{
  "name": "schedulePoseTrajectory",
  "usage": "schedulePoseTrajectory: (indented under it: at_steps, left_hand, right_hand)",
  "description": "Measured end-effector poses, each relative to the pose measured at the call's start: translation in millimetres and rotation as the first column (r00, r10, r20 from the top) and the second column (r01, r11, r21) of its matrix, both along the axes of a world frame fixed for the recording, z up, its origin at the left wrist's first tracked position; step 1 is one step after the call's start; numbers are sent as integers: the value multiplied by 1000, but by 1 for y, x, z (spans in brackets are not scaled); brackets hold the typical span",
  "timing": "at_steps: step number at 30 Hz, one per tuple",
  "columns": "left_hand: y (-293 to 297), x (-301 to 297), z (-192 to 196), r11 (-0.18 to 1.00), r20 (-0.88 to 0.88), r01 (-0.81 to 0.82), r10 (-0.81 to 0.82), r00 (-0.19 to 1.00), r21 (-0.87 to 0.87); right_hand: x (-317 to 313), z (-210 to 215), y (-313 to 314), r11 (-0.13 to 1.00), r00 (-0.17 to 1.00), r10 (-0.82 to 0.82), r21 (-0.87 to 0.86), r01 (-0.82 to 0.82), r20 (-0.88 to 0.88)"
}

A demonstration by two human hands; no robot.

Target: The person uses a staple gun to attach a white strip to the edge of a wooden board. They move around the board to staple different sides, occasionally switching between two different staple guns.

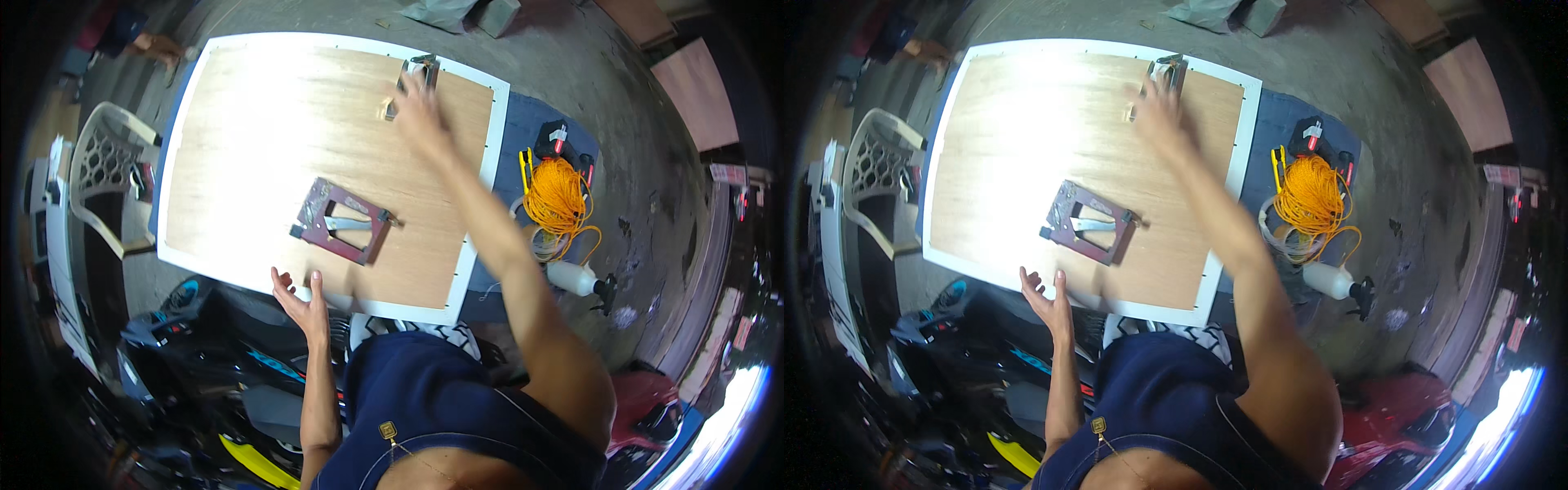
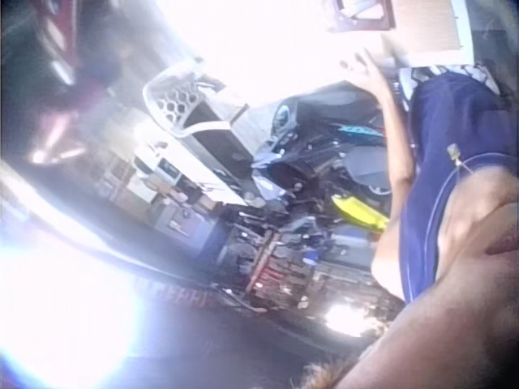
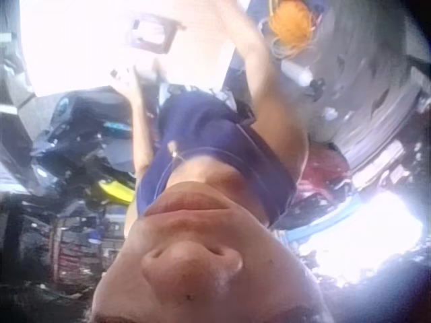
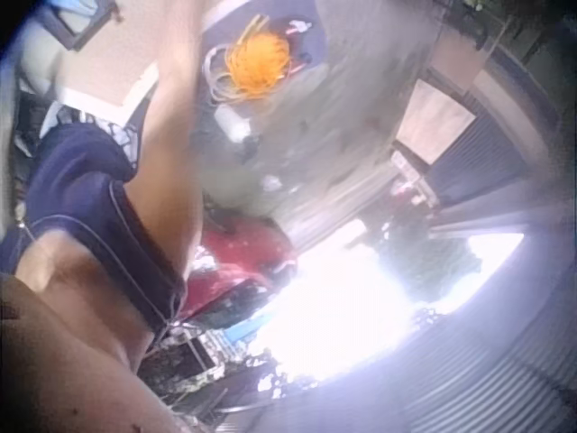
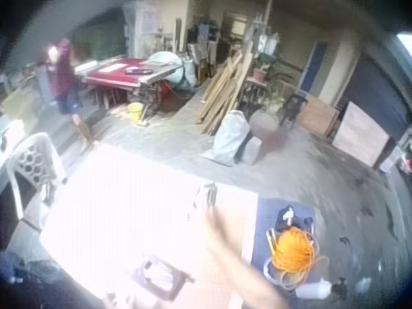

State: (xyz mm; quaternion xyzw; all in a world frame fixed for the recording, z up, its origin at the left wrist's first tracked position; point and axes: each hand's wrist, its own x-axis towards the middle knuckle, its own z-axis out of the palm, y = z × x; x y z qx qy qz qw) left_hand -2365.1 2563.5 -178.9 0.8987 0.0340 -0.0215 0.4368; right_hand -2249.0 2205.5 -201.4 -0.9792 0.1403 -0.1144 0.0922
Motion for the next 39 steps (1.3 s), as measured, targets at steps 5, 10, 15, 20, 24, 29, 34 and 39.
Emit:
schedulePoseTrajectory:
  at_steps: [5,10,15,20,24,29,34,39]
  left_hand:
    - [4,52,2,988,43,157,-157,987,-7]
    - [-16,81,3,974,61,221,-218,974,-50]
    - [-67,90,11,914,128,390,-376,918,-110]
    - [-151,98,-3,794,265,608,-589,763,15]
    - [-225,109,-11,704,355,705,-682,639,82]
    - [-274,129,-66,672,76,701,-707,703,-241]
    - [-287,135,-40,610,43,755,-770,636,-238]
    - [-297,139,-32,579,42,785,-798,601,-218]
  right_hand:
    - [53,14,-89,849,765,372,-141,-510,-526]
    - [24,13,-102,729,710,576,-139,-670,-404]
    - [-19,42,-100,805,687,559,106,-583,-464]
    - [-46,12,-114,884,686,468,289,-368,-557]
    - [-42,20,-106,848,728,527,333,-413,-439]
    - [-33,61,-103,807,630,582,272,-524,-514]
    - [-65,45,-123,805,732,579,108,-584,-359]
    - [-63,75,-122,807,681,546,89,-584,-488]
